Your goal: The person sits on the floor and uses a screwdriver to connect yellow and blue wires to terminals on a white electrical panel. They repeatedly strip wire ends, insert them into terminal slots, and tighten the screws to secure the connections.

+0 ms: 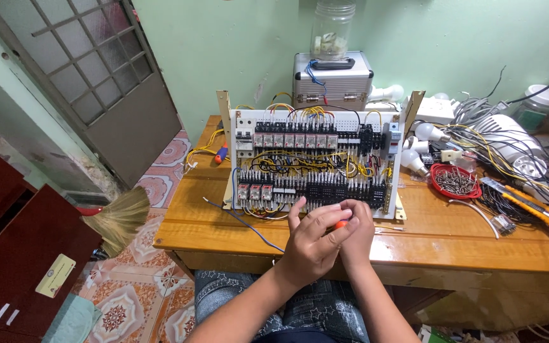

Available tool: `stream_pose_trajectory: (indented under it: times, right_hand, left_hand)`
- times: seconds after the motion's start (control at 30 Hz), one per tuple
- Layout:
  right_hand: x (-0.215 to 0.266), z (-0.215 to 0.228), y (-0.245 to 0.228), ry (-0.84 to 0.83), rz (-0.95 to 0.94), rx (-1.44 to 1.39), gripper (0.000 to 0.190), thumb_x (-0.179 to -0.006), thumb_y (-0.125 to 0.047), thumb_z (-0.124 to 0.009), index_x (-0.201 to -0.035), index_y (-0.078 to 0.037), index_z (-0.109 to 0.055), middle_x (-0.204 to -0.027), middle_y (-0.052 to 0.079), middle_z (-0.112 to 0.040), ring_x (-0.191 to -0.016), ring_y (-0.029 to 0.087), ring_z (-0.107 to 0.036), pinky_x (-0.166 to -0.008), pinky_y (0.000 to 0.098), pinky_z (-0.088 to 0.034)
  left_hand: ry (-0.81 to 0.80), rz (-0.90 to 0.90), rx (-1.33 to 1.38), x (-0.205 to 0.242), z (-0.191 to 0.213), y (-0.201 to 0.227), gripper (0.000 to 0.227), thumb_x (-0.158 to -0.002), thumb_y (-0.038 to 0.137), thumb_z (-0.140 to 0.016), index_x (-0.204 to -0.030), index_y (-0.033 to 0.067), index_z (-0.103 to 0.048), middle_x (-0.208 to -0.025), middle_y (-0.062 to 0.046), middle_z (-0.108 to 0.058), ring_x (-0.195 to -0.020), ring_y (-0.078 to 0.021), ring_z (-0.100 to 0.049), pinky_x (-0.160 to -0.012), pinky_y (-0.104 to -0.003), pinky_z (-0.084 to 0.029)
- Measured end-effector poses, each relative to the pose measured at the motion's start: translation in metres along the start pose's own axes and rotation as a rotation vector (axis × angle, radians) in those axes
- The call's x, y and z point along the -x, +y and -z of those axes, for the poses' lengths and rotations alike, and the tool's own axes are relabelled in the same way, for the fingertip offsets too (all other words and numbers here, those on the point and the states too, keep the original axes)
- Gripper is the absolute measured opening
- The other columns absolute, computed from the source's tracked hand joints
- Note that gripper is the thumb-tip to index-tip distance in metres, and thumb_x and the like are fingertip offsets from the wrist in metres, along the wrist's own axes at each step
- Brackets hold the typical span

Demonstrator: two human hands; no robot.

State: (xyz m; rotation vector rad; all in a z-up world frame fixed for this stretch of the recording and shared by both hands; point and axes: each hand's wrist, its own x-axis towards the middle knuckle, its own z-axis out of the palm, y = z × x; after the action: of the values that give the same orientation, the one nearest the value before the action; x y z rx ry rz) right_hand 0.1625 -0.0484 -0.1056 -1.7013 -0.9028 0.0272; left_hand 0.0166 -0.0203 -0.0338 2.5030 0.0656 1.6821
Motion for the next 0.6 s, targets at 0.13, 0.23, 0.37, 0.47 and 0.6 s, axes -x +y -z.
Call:
stream_pose_trajectory:
  times: [0.13, 0.23, 0.37, 0.47, 0.6]
  right_hand:
    - [0.000, -0.003, 0.011, 0.013, 0.034, 0.005, 0.010, -0.093, -0.014, -0.058, -0.099, -0.014, -0.066, -0.102, 0.003, -0.065, -0.098, 0.022, -0.061, -0.084, 0.0357, -0.047]
    - [0.000, -0.003, 0.005, -0.005, -0.033, -0.029, 0.009, -0.093, -0.014, -0.056, -0.097, -0.015, -0.064, -0.100, 0.003, -0.062, -0.086, 0.016, -0.058, -0.078, 0.0303, -0.050]
    - [0.004, 0.003, -0.002, -0.009, 0.001, -0.118, 0.015, -0.087, -0.009, -0.056, -0.098, -0.013, -0.065, -0.100, 0.002, -0.062, -0.085, 0.015, -0.059, -0.078, 0.0285, -0.050]
    - [0.003, 0.004, -0.007, -0.004, 0.018, -0.090, 0.017, -0.082, -0.010, -0.061, -0.098, -0.014, -0.065, -0.098, 0.002, -0.062, -0.088, 0.017, -0.060, -0.078, 0.0306, -0.048]
    - [0.004, 0.003, -0.006, -0.004, 0.022, -0.057, 0.010, -0.089, -0.012, -0.062, -0.098, -0.015, -0.064, -0.097, 0.002, -0.061, -0.085, 0.015, -0.058, -0.077, 0.0300, -0.047]
  left_hand:
    - [-0.063, -0.002, 0.000, 0.002, 0.004, 0.000, 0.039, -0.106, 0.021, -0.045, -0.141, 0.0152, -0.060, -0.142, -0.013, -0.065, -0.138, -0.0359, -0.061, -0.121, -0.070, -0.013]
    - [-0.015, 0.019, -0.098, -0.001, 0.003, 0.001, 0.041, -0.100, 0.043, -0.068, -0.137, 0.0256, -0.063, -0.147, -0.012, -0.057, -0.143, -0.0370, -0.051, -0.121, -0.074, -0.018]
    - [0.068, -0.005, -0.058, -0.005, 0.004, 0.002, 0.022, -0.101, 0.026, -0.070, -0.123, 0.0290, -0.070, -0.117, -0.003, -0.066, -0.118, -0.0296, -0.067, -0.119, -0.069, -0.024]
    - [0.055, -0.042, 0.011, -0.009, 0.006, 0.003, 0.023, -0.104, 0.012, -0.061, -0.122, 0.0209, -0.071, -0.119, -0.006, -0.071, -0.114, -0.0297, -0.073, -0.119, -0.066, -0.022]
    - [-0.082, -0.045, 0.134, -0.011, 0.013, 0.005, 0.027, -0.105, 0.007, -0.053, -0.130, 0.0098, -0.065, -0.124, -0.011, -0.071, -0.129, -0.0352, -0.067, -0.121, -0.069, -0.013]
